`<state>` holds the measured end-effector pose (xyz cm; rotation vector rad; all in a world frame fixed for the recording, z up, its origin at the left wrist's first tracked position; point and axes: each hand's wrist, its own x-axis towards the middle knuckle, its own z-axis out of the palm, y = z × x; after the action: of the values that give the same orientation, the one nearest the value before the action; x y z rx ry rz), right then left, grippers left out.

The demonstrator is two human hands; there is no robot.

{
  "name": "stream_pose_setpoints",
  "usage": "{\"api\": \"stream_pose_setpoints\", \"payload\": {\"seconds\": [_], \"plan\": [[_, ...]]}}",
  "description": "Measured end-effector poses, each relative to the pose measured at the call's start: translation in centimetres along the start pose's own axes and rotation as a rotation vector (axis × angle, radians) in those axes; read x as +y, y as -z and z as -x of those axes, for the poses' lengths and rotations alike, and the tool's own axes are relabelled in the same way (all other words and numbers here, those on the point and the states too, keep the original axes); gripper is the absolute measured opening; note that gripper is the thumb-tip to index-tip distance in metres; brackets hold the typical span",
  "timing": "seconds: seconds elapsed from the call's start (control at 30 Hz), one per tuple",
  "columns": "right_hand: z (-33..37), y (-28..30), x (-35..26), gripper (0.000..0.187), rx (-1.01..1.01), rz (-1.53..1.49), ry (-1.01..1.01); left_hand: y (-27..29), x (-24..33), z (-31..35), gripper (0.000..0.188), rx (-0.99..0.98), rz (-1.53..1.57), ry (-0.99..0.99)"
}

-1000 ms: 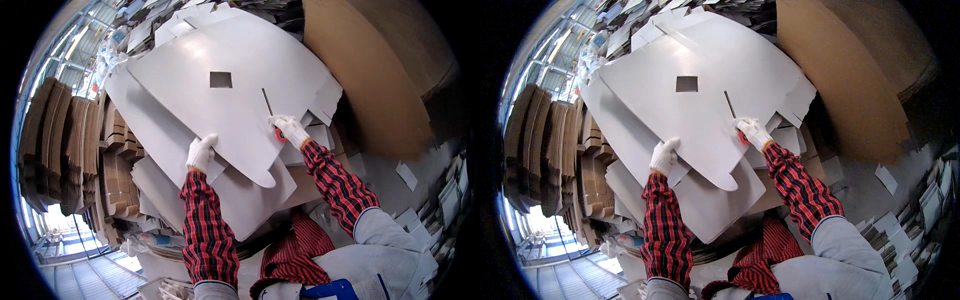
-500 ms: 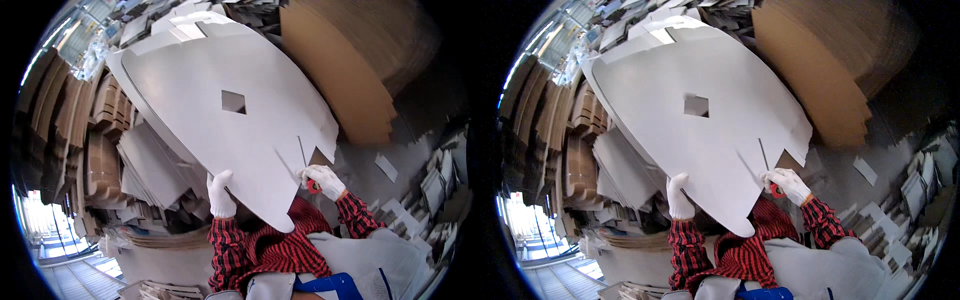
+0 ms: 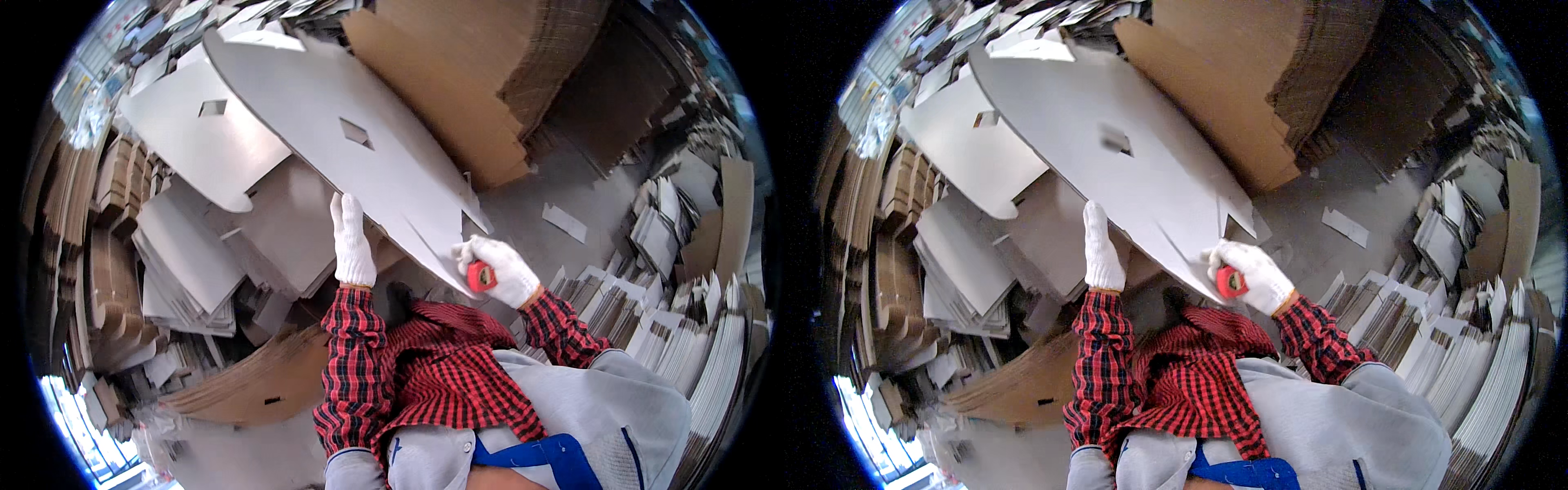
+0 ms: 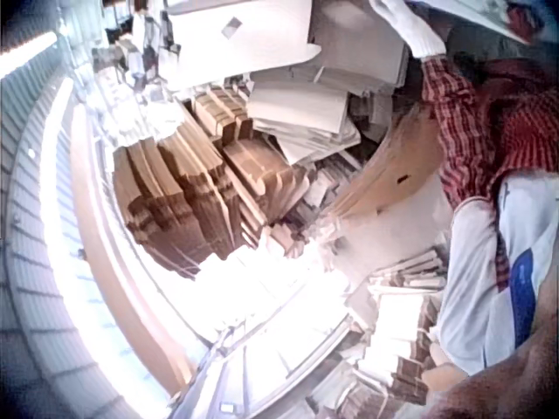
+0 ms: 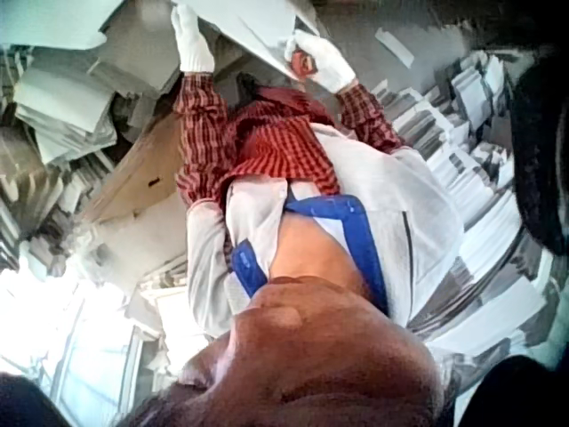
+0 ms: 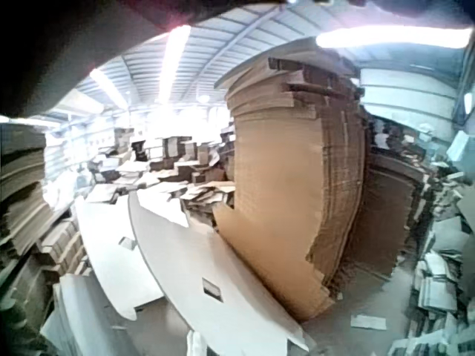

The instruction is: The person uses a utility knife to cut and separate large sheets of cardboard and white paperboard in a cluttered workspace. They repeatedly pick up stacks of material, slice through them, and place the separated pieces aside.

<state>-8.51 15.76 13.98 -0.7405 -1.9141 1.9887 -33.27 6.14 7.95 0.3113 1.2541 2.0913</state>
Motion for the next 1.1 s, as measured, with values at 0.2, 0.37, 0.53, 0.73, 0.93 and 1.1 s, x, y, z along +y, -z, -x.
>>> {"api": "stream_pose_setpoints", "payload": {"seconds": [0.2, 0.37, 0.53, 0.73, 0.93, 1.1], "plan": [[1.7, 4.5, -4.8, 0.037, 0.312, -0.356, -0.036, -8.4, 4.4, -0.9, 0.085, -0.109, -0.125, -0.081], [2.6, 8.7, -6.9, 0.037, 0.28, -0.37, -0.009, -14.0, 6.3, -4.2, 0.096, -0.164, -0.048, -0.081], [2.9, 15.5, -7.3, 0.04, 0.213, -0.54, 0.042, -20.7, 1.2, -9.4, 0.093, -0.139, -0.141, -0.205], [1.5, 26.3, -4.9, 0.041, 0.339, -0.756, -0.025, -27.5, -4.1, -13.2, 0.086, -0.186, -0.607, -0.358], [-0.1, 29.8, -0.6, 0.039, 0.375, -0.731, -0.261, -30.7, -7.9, -13.7, 0.069, -0.15, -0.958, -0.314], [-1.5, 31.3, 1.2, 0.041, 0.32, -0.727, -0.38, -28.2, -11.3, -13.0, 0.068, -0.08, -0.916, -0.357]]}}
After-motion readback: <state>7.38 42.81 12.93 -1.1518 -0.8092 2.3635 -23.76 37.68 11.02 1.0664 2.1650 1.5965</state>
